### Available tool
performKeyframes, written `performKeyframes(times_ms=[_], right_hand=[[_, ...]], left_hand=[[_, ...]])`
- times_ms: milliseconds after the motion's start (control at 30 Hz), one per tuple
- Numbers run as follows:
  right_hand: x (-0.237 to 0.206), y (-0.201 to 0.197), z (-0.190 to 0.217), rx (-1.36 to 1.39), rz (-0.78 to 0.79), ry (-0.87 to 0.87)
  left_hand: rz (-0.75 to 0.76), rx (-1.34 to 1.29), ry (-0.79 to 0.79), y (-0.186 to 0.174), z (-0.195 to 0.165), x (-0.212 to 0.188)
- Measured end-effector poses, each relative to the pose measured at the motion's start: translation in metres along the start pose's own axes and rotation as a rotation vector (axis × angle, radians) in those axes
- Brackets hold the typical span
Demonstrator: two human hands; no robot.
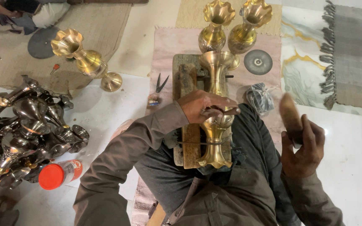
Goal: The person sits on the floor and shapes a brass vase clamped in a wooden form, striking a punch against the vase's surface with a wooden mallet and repositioning the vase between strikes. Finished and unfinished brass vases and candlesticks lie around the work area.
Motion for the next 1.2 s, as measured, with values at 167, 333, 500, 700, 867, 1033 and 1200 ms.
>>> performKeyframes(times_ms=[167,333,500,700,867,1033,1200], right_hand=[[0.011,0.005,0.02,-0.437,0.123,-0.05],[0.015,0.0,0.026,-0.203,0.085,0.024],[0.013,-0.004,0.022,-0.025,0.05,0.041],[0.009,-0.003,0.017,0.027,0.014,0.129],[0.003,-0.006,0.017,0.006,-0.038,-0.021],[-0.008,0.003,0.01,-0.199,0.047,-0.084],[-0.012,0.002,0.006,-0.143,-0.014,-0.043]], left_hand=[[0.04,0.008,-0.047,-0.001,-0.001,0.003],[0.063,-0.001,-0.083,-0.001,-0.003,0.002],[-0.001,0.092,-0.003,-0.002,-0.004,0.001],[0.026,0.151,0.011,0.003,0.0,0.002],[0.026,0.08,0.013,0.003,-0.001,-0.005],[0.015,0.106,0.067,-0.002,-0.004,-0.006],[0.042,0.039,0.061,0.005,0.006,-0.011]])
Point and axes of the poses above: each hand's wrist, its own x-axis towards the middle knuckle, its own y-axis out of the palm, z = x × y, the point moved 5 cm from there along x, towards the middle knuckle, and after that the axes turned 11 degrees about z, right-handed, at the moved point
